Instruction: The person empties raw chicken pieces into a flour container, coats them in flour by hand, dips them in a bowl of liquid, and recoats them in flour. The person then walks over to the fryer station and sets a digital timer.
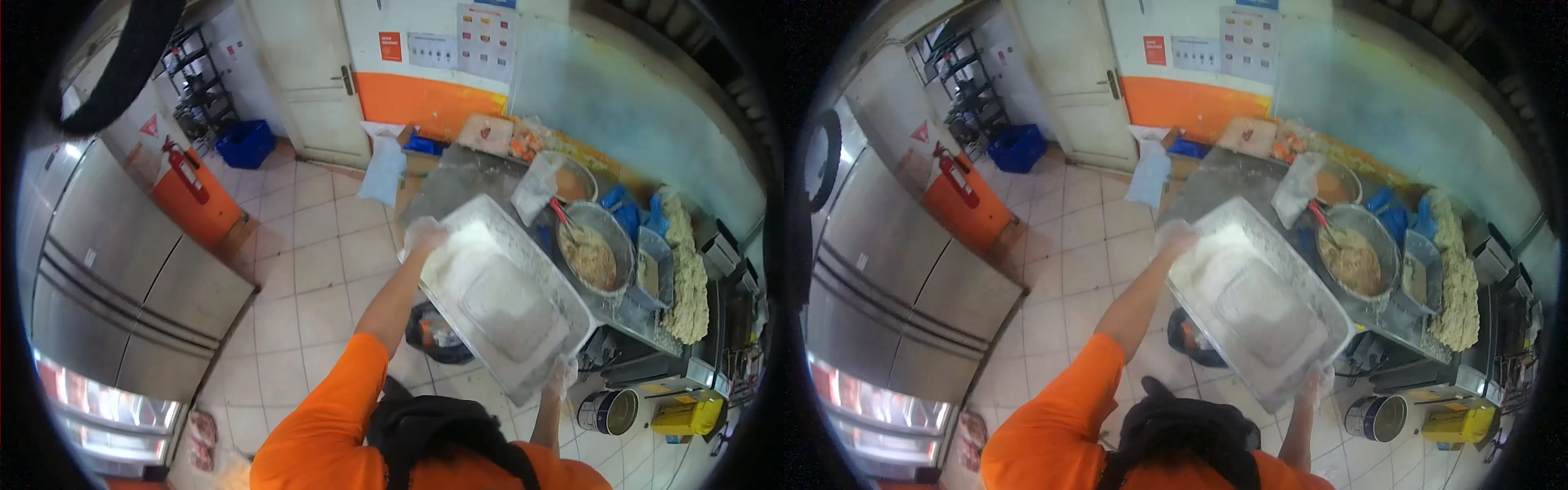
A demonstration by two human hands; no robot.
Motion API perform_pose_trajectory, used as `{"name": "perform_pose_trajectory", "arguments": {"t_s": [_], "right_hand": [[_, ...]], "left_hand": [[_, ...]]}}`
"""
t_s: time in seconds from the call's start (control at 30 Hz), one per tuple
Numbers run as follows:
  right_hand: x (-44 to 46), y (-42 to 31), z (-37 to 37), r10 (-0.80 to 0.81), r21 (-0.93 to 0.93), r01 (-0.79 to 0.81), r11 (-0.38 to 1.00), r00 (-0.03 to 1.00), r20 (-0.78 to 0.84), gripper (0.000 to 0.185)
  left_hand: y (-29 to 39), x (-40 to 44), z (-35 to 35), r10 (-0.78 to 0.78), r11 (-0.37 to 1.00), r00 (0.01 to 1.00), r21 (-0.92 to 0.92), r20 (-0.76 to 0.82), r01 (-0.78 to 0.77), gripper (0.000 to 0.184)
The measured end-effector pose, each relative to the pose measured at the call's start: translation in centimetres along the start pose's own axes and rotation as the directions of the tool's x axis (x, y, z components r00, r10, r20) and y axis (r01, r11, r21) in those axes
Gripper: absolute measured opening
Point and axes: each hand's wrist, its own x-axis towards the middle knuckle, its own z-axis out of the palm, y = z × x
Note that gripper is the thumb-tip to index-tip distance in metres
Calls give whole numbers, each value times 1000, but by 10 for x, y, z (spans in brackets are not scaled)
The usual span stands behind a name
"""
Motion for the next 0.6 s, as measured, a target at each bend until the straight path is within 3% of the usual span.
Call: {"name": "perform_pose_trajectory", "arguments": {"t_s": [0.03, 0.13, 0.17, 0.2, 0.27, 0.33, 0.37, 0.43, 0.47, 0.53, 0.6], "right_hand": [[-6, -5, 14, -85, -131, 74, 989, 993, -86, 22], [-35, -7, 39, 110, -392, -213, 895, 957, -268, 22], [-55, -24, 63, 158, -253, -233, 939, 946, -284, 22], [-76, -37, 89, 202, -109, -244, 964, 932, -300, 22], [-95, -37, 129, 250, 118, -224, 967, 918, -307, 21], [-99, 6, 145, 265, 270, -183, 945, 913, -310, 17], [-106, 19, 152, 304, 160, -262, 952, 884, -357, 20], [-90, 39, 172, 342, -34, -398, 917, 827, -445, 32], [-91, 29, 201, 352, 116, -341, 933, 791, -500, 33], [-91, -10, 266, 381, 377, -181, 909, 727, -571, 36], [-66, 6, 293, 290, 435, -26, 900, 781, -553, 36]], "left_hand": [[22, -20, -40, 61, 998, 998, 12, 16, -61, 37], [30, -13, -61, 186, 983, 979, -9, 86, -186, 37], [28, 3, -73, 232, 972, 967, -7, 108, -233, 38], [20, 21, -82, 392, 915, 913, 52, 115, -400, 38], [3, 53, -96, 673, 712, 724, 135, 152, -689, 38], [14, 72, -111, 446, 888, 862, 3, 242, -460, 39], [18, 82, -118, 319, 945, 894, -35, 315, -325, 40], [4, 136, -81, 516, 854, 817, -82, 257, -513, 41], [2, 164, -74, 604, 795, 768, -101, 212, -598, 41], [11, 203, -101, 612, 787, 788, -161, 73, -596, 44], [11, 243, -141, 551, 811, 834, -221, -21, -542, 46]]}}
